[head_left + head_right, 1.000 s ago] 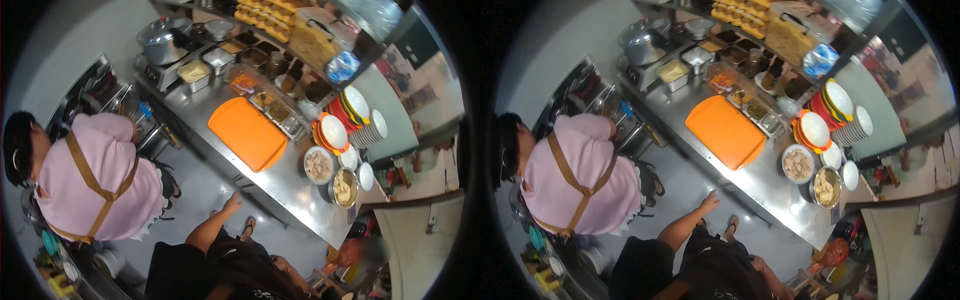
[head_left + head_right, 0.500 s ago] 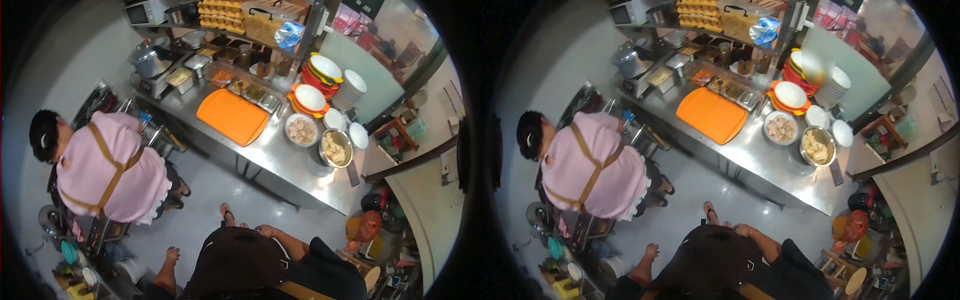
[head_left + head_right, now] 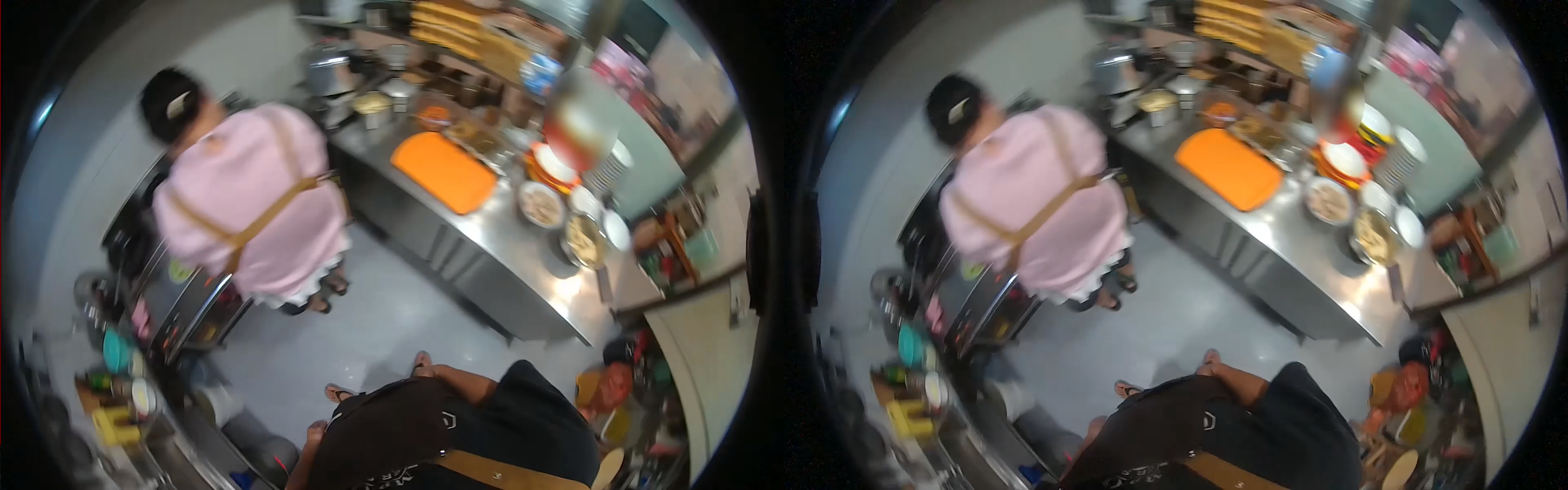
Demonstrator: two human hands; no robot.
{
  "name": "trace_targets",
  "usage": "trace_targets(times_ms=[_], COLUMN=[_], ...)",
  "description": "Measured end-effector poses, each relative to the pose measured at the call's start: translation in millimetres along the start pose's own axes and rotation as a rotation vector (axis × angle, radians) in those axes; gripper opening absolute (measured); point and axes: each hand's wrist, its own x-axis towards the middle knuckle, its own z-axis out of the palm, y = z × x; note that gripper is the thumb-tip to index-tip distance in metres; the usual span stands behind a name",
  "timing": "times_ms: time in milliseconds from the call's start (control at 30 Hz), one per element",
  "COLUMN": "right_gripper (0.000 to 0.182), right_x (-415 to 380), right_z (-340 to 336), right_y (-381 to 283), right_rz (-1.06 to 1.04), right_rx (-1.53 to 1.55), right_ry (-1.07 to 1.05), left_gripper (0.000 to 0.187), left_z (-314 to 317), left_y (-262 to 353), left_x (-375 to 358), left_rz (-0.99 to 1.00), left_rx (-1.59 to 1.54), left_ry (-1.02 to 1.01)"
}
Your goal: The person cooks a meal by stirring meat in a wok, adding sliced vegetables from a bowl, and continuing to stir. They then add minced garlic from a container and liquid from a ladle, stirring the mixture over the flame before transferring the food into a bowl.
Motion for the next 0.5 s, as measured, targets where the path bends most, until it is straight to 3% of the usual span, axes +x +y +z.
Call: trace_targets(times_ms=[67,133,200,300,400,433,500], right_gripper=[0.041,0.042,0.044,0.046,0.052,0.044,0.045], right_x=[30.2,58.5,97.1,154.5,134.2,143.9,132.9], right_z=[-4.5,-5.5,1.5,7.0,-66.0,-73.8,-108.3], right_y=[-24.1,-53.9,-71.7,-81.6,-183.6,-198.5,-251.3], right_rz=[0.009,-0.086,-0.240,-0.419,-0.094,-0.092,0.006], right_rx=[0.270,0.424,0.479,0.716,0.175,-0.042,0.052], right_ry=[-0.080,-0.141,-0.199,-0.338,-0.129,-0.097,-0.045], left_gripper=[0.027,0.028,0.030,0.037,0.041,0.041,0.042], left_z=[5.2,41.3,17.3,-17.0,-6.5,5.8,27.6], left_y=[-28.6,-65.4,-67.9,-92.6,-141.5,-165.5,-205.9], left_x=[-9.0,-16.3,-32.8,-73.7,-98.7,-101.2,-98.8], left_rz=[0.041,0.100,-0.307,-0.657,-0.799,-0.778,-0.740], left_rx=[-0.090,-0.192,-0.914,-1.581,-1.522,-1.530,-1.547], left_ry=[0.108,0.468,0.433,0.313,0.314,0.281,0.218])
